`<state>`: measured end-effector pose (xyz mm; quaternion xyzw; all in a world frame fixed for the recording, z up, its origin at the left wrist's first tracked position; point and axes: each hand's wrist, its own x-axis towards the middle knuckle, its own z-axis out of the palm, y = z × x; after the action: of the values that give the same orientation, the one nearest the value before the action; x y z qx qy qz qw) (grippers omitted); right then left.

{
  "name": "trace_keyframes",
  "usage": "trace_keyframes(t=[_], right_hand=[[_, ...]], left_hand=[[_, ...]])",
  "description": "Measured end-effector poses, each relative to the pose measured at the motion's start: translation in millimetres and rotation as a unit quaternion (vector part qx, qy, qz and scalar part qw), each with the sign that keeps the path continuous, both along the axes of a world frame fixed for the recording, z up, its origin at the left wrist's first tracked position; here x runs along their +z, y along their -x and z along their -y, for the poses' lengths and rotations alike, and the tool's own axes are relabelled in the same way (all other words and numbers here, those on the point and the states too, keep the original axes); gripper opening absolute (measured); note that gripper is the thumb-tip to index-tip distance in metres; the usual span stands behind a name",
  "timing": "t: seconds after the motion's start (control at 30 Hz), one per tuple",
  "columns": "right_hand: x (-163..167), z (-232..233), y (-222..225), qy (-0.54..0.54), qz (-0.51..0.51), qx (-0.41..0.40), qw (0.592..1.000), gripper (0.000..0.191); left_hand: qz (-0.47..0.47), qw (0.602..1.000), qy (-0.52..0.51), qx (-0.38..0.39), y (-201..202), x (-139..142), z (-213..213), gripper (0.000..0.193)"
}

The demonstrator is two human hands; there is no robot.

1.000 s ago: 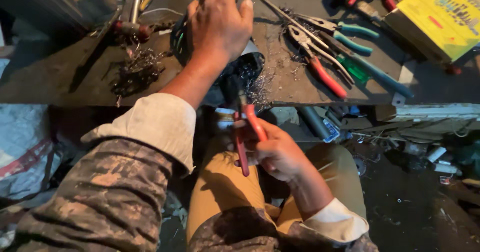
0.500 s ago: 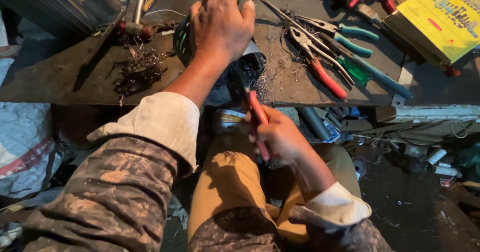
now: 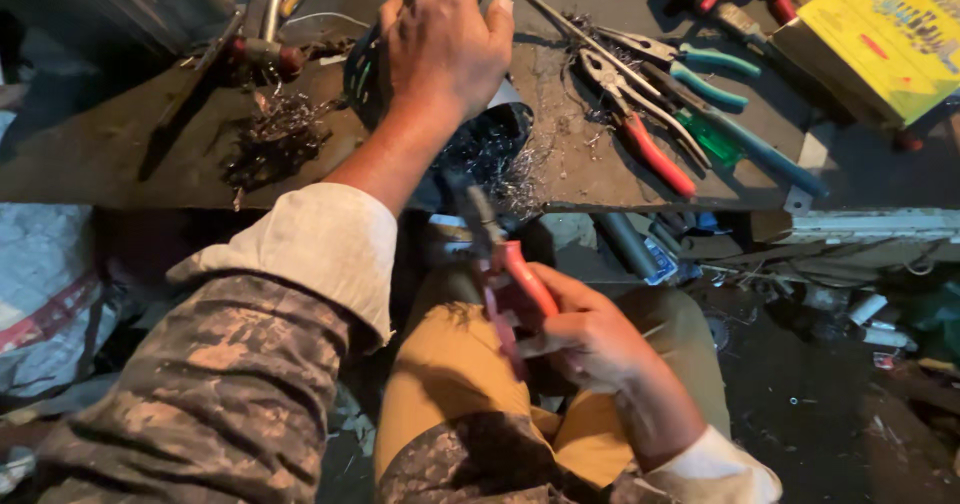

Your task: The person sits at a low workbench and uses red-handled pliers to pull dark wire and debris out of the open end of a perforated metal motor housing, working item by item. They occasionally reposition the housing by hand and at one point use a long metal rod to loosen material inside before resuming with the pliers.

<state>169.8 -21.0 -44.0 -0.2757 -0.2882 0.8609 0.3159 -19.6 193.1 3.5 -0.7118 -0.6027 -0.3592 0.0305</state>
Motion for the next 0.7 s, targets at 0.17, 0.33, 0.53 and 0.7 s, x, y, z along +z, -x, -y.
trace_keyframes(t=[0.17,0.33,0.53,0.7], right_hand=[[-1,-16,33,0.065,-0.104,0.018,0.992,0.090],[-12,-36,47,0.035,-0.021,-0.060,0.997,0.071],[-22,-15,42,0.072,0.022,-0.213,0.974,0.059],[-6,6,26,0.051,0.011,-0.183,0.982,0.070]], left_hand=[[-0.001,0.999,-0.046,-0.010,1,-2,-1,0.034],[0.000,1.000,-0.019,-0.003,0,-1,0,0.036],[-0.006,0.999,-0.031,-0.007,0,2,1,0.037],[-0.003,1.000,-0.011,-0.006,0,1,3,0.034]])
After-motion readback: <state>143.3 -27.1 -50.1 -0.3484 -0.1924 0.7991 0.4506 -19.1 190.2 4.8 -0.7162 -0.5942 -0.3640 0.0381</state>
